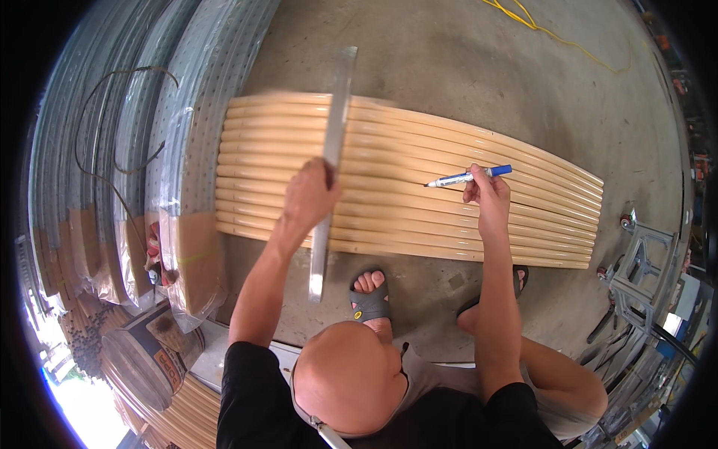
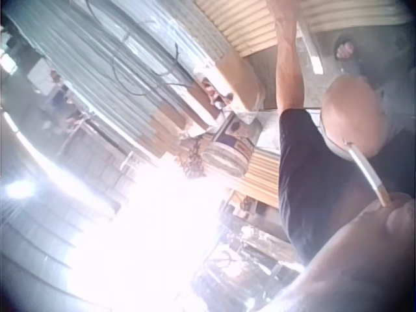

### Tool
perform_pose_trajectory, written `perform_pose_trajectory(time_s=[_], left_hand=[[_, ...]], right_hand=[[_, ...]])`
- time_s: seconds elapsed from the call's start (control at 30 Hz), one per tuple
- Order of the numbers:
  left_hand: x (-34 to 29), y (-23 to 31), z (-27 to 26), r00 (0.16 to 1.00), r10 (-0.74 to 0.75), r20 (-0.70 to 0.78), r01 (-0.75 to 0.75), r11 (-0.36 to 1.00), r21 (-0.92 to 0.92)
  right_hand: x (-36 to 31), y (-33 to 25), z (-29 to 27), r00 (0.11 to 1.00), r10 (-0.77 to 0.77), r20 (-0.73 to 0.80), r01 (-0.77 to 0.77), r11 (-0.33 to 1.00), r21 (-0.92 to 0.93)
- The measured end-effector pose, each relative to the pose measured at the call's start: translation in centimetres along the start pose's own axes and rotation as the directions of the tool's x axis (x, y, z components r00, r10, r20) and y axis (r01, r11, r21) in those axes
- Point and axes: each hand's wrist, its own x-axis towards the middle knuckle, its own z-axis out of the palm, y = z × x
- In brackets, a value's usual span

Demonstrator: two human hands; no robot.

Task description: The person arranges a set of curved wooden slats on the floor, uses a metal straightedge to align them, and draws a straight line across all the slats with a blue marker.

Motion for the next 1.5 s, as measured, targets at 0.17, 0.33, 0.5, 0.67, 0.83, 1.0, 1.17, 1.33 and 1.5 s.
perform_pose_trajectory(time_s=[0.17,0.33,0.5,0.67,0.83,1.0,1.17,1.33,1.5], left_hand=[[0.5,2.9,2.1,0.996,0.009,0.084,-0.009,1.000,0.007],[0.0,2.7,3.2,0.996,-0.027,0.083,0.025,0.999,0.028],[0.4,3.0,3.7,0.990,-0.084,0.110,0.082,0.996,0.018],[0.4,3.0,3.8,0.992,-0.087,0.091,0.085,0.996,0.033],[0.3,3.1,3.7,0.994,-0.079,0.079,0.077,0.997,0.027],[0.3,3.7,3.5,0.995,-0.068,0.068,0.065,0.997,0.047],[0.3,3.9,3.3,0.988,-0.102,0.116,0.096,0.994,0.055],[0.3,4.7,3.1,0.985,-0.124,0.122,0.117,0.991,0.060],[0.3,4.6,3.1,0.987,-0.109,0.122,0.106,0.994,0.026]], right_hand=[[0.0,0.7,-1.0,1.000,-0.001,0.005,0.001,0.999,0.040],[0.0,1.3,-1.2,1.000,0.018,-0.005,-0.018,0.998,0.052],[0.6,1.5,-0.7,0.998,0.061,0.023,-0.063,0.996,0.057],[0.7,1.7,0.1,0.996,0.073,0.052,-0.076,0.996,0.048],[0.8,2.0,0.5,0.995,0.080,0.066,-0.083,0.996,0.040],[0.7,1.8,1.2,0.995,0.073,0.074,-0.074,0.997,0.008],[0.6,1.9,1.8,0.992,0.086,0.091,-0.089,0.996,0.023],[0.7,2.1,2.0,0.989,0.109,0.099,-0.111,0.994,0.018],[0.7,2.4,2.5,0.988,0.131,0.085,-0.131,0.991,-0.006]])
